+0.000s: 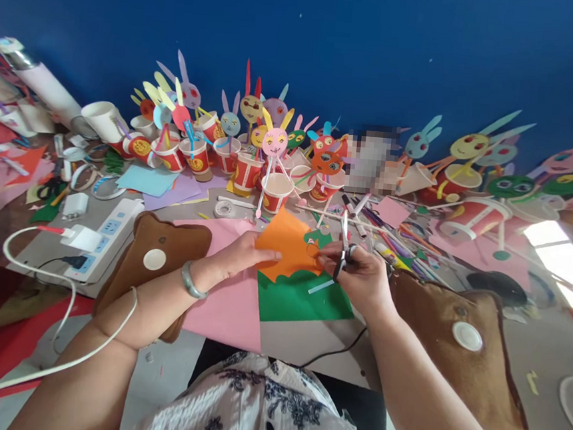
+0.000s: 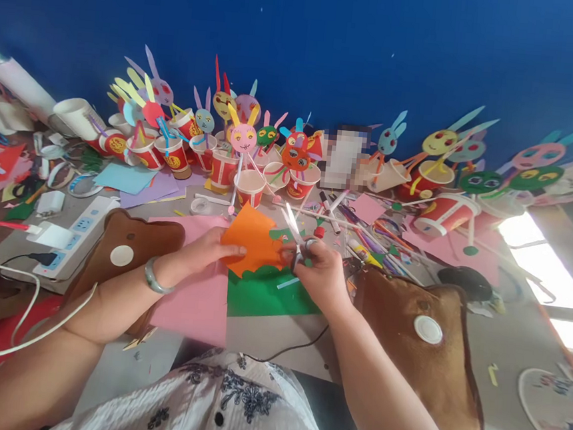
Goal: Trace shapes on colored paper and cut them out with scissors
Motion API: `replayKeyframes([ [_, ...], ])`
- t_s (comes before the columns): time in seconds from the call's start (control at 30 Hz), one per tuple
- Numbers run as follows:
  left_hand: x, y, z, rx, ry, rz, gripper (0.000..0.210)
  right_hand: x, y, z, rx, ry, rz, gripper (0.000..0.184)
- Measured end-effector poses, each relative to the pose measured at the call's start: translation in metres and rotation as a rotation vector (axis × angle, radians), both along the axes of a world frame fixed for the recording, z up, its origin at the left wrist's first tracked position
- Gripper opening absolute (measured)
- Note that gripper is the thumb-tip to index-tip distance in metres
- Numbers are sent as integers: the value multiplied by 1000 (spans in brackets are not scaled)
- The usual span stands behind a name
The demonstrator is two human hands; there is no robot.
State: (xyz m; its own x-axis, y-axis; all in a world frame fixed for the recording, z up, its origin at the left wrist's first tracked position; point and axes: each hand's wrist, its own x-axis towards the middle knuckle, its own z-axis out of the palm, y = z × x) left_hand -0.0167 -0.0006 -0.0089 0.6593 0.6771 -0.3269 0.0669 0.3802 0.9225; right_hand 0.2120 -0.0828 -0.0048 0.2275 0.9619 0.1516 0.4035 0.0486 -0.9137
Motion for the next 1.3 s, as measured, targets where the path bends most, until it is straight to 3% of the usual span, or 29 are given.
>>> replayKeyframes([
  [0.2, 0, 0, 4, 23, -126, 196, 40, -4, -1, -7, -79, 241, -56, 31],
  [0.37, 0, -1, 8, 11, -310, 296, 41, -11, -2, -18, -116, 361, -56, 35],
  [0.53, -1, 1, -2, -32, -519, 346, 62, -16, -2, -21, -46, 402, -112, 36],
  [0.67, -1, 7, -4, -60, -566, 360, 72, -14, -2, -19, 40, 401, -204, 38],
  [0.73, 0, 6, -4, -33, -524, 281, 67, -14, -2, -20, 81, 386, -246, 38],
  [0.83, 1, 0, -6, 30, -326, 11, 61, -16, -2, -21, 116, 359, -282, 36],
  [0.9, 2, -7, -7, 38, -191, -143, 68, -19, -3, -23, 110, 353, -282, 35],
  [0.97, 3, -13, -7, 51, -102, -211, 71, -24, -5, -25, 79, 353, -251, 35],
  [1.1, 6, -21, 0, 156, 3, -186, 45, -36, -10, -26, 13, 352, -123, 34],
  [1.23, 7, -23, 11, 234, -19, 116, 35, -43, -14, -25, -24, 306, -37, 32],
  [1.3, 7, -21, 13, 201, 53, 183, 32, -42, -14, -24, -45, 295, -51, 33],
])
